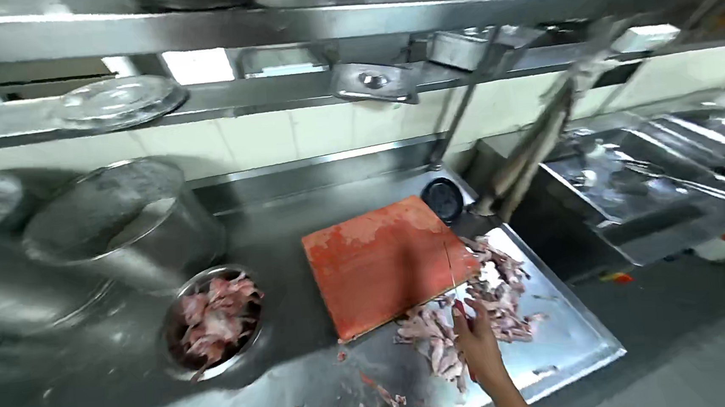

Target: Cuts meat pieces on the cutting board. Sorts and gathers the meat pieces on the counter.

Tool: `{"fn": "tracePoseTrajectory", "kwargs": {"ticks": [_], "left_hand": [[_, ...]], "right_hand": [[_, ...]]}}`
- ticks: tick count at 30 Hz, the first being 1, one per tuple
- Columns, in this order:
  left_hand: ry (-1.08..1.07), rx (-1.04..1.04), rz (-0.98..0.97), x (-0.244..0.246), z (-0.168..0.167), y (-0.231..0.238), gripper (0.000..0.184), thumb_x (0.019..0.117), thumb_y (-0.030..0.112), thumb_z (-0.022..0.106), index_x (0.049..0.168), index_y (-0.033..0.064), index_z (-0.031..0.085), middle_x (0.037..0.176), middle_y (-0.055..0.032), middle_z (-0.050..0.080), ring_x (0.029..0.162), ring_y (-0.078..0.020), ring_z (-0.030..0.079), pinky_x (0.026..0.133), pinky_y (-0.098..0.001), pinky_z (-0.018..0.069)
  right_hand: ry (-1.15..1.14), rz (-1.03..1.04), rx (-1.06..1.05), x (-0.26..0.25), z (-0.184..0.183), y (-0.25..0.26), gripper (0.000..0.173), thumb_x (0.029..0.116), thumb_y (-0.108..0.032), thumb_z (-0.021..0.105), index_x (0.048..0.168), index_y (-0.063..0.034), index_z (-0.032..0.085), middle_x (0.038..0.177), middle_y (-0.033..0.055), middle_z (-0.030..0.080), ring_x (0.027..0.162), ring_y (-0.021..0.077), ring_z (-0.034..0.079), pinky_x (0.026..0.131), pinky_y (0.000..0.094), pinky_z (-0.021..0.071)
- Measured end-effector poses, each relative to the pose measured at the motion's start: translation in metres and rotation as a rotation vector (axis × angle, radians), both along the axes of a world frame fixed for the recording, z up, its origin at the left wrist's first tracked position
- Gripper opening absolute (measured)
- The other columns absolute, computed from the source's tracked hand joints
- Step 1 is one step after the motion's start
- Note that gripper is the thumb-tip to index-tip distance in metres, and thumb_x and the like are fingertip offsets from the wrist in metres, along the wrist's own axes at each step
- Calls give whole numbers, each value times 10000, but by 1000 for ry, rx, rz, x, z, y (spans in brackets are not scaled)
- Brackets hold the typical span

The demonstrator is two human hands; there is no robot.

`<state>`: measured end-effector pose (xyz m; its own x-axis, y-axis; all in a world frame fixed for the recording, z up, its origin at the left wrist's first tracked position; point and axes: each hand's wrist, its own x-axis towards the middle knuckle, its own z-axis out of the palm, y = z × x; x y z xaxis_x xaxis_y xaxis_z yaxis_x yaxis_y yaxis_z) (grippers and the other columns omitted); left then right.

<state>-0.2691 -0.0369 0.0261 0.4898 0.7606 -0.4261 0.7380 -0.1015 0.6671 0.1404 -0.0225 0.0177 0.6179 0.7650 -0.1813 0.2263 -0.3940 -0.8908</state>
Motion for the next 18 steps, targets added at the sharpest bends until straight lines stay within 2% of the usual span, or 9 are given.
{"fn": "tracePoseTrajectory", "kwargs": {"ticks": [1, 2, 4, 6, 8, 11, 13, 15, 18], "left_hand": [[21, -25, 9, 2, 1, -2, 335, 1002, 288, 615, 1236, 66, 706, 1249, -169, 686, 1090, -320, 698, 961, -538, 565], [41, -43, 15, 5, 1, -4, 336, 1002, 296, 617, 1241, 77, 706, 1253, -157, 687, 1095, -308, 698, 971, -529, 563], [67, -63, 36, 10, 1, -6, 340, 1002, 308, 625, 1250, 89, 703, 1256, -147, 684, 1088, -298, 700, 972, -519, 565], [73, -65, 58, 14, 1, -6, 340, 999, 313, 631, 1246, 92, 706, 1250, -145, 686, 1074, -299, 705, 962, -520, 571], [58, -64, 70, 19, 1, -5, 345, 999, 312, 633, 1245, 82, 704, 1252, -153, 685, 1071, -307, 705, 959, -522, 571], [62, -73, 72, 21, -1, -8, 355, 1005, 321, 626, 1252, 76, 699, 1267, -155, 681, 1080, -305, 705, 965, -514, 570], [71, -85, 67, 23, -1, -7, 359, 1004, 323, 626, 1252, 74, 699, 1266, -160, 681, 1082, -313, 703, 965, -522, 567], [71, -89, 65, 24, 0, -6, 353, 1003, 316, 630, 1245, 68, 701, 1254, -166, 682, 1080, -319, 704, 961, -529, 567], [52, -79, 56, 27, -1, -1, 359, 1003, 314, 637, 1241, 52, 699, 1256, -181, 680, 1083, -330, 704, 966, -542, 567]], "right_hand": [[192, 39, 10, -13, 11, 1, 478, 1080, -246, 517, 1498, -65, 373, 834, 115, 635, 538, 181, 579, 465, 355, 518], [342, 74, 6, -21, 19, 2, 417, 1096, -248, 469, 1463, -68, 387, 828, 111, 633, 527, 185, 586, 448, 341, 522], [432, 102, -1, -20, 17, 6, 347, 1113, -246, 383, 1339, -10, 499, 899, 140, 694, 625, 222, 665, 533, 362, 577], [311, 71, -39, -2, -6, 8, 341, 1124, -217, 371, 1241, 30, 574, 904, 153, 705, 669, 232, 689, 586, 385, 602], [130, 58, -126, 23, -27, 5, 375, 1118, -223, 384, 1312, 48, 554, 957, 185, 675, 716, 258, 674, 646, 444, 594], [120, 21, -242, 49, -41, 1, 395, 1128, -273, 378, 1381, 15, 471, 930, 189, 660, 666, 271, 677, 594, 458, 600], [148, 9, -300, 58, -39, 5, 387, 1130, -292, 366, 1366, -8, 482, 869, 173, 649, 610, 262, 663, 548, 445, 593], [24, 19, -348, 65, -36, 10, 374, 1117, -293, 390, 1323, -13, 529, 832, 151, 625, 595, 248, 622, 540, 438, 558], [-246, 22, -429, 68, -27, 14, 434, 1081, -360, 489, 1309, -2, 578, 978, 214, 690, 854, 359, 689, 781, 580, 558]]}}
